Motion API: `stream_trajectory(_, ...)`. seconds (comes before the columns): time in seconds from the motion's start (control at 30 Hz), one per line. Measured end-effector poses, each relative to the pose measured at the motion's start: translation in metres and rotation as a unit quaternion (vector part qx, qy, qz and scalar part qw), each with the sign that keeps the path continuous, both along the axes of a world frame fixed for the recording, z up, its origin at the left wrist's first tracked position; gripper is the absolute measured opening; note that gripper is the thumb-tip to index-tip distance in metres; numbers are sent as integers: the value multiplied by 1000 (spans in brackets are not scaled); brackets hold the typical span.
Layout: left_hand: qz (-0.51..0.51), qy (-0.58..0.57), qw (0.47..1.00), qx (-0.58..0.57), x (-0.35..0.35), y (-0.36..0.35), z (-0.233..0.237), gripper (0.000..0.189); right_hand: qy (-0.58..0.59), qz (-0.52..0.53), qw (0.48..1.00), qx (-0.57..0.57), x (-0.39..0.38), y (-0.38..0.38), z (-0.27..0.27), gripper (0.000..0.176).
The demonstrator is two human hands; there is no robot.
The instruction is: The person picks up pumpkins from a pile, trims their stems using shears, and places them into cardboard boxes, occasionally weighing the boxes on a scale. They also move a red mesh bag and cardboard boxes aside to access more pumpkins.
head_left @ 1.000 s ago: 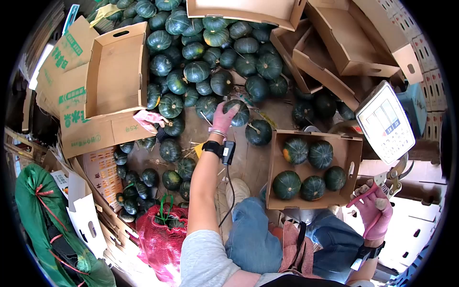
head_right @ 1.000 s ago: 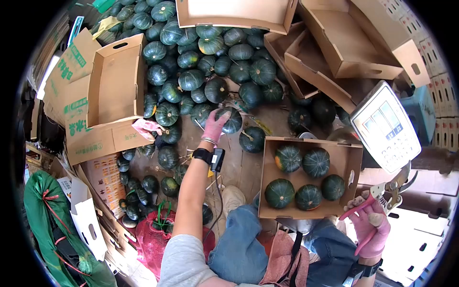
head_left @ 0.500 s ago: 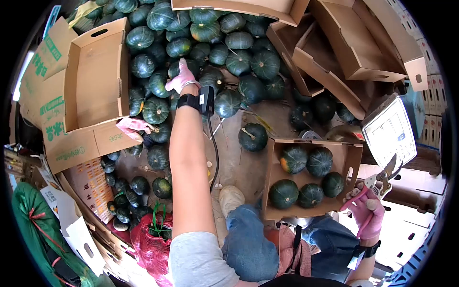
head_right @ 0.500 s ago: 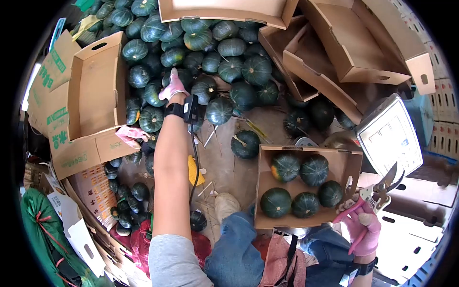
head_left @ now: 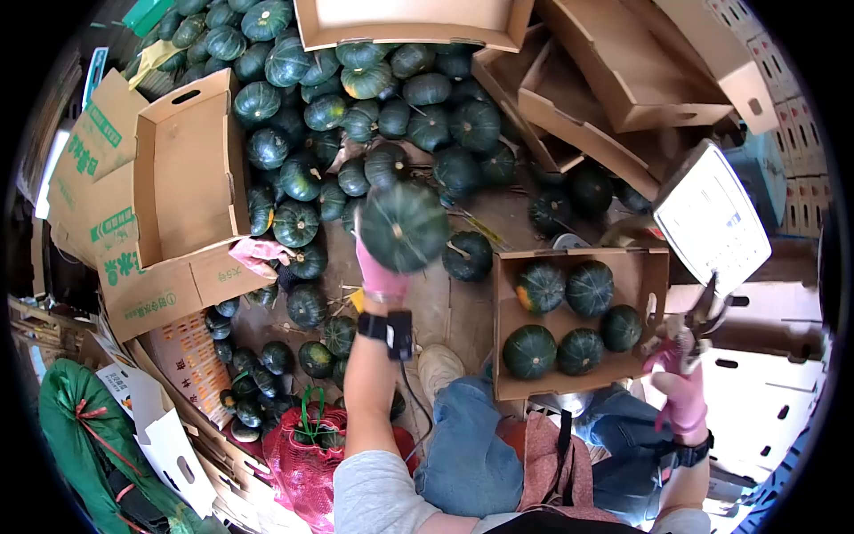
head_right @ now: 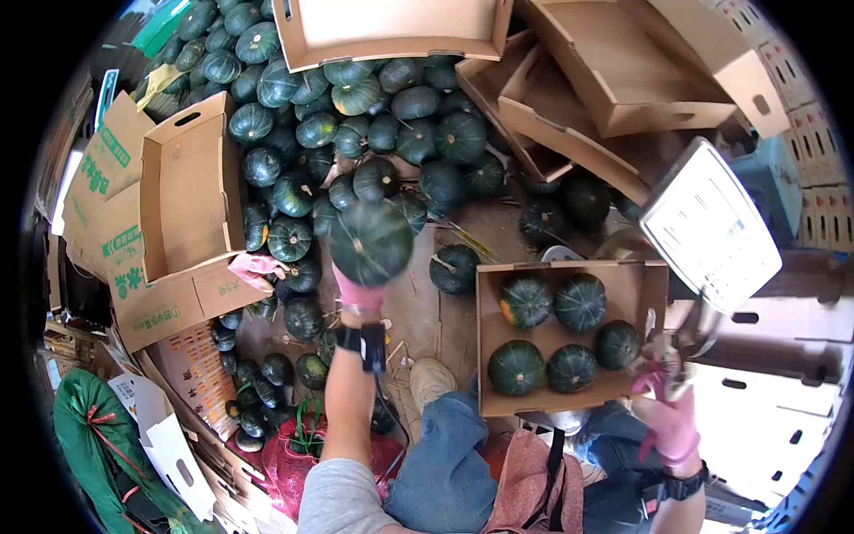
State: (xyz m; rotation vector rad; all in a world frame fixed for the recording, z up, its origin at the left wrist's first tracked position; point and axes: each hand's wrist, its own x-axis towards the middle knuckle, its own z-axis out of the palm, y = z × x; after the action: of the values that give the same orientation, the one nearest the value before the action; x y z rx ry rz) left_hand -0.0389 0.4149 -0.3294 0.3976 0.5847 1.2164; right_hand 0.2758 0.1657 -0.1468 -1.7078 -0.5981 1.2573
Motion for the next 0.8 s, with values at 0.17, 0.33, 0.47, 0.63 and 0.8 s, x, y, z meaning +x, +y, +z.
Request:
stream_trajectory(0.17, -198, -356, 908, -97, 53, -87, 33, 69, -248, 212, 945, -35, -45, 16, -19, 59)
stream_trajectory(0.33, -241, -437, 865, -58, 32, -112, 38, 62, -220, 246, 944, -9, -91, -10, -28, 57)
stream_trajectory(0.47, -231, -334, 913, -48, 18, -122, 46, 66, -379, 249, 890, 49, -101, 13, -30, 61)
stream_trajectory(0.63, -178, -261, 936, -155, 5, -131, 62, 70, -575, 225, 778, 116, -125, 32, -54, 75)
stream_trajectory(0.8, -142, -221, 958, -113, -4, -127, 67, 74, -608, 240, 742, 148, -131, 52, -39, 79)
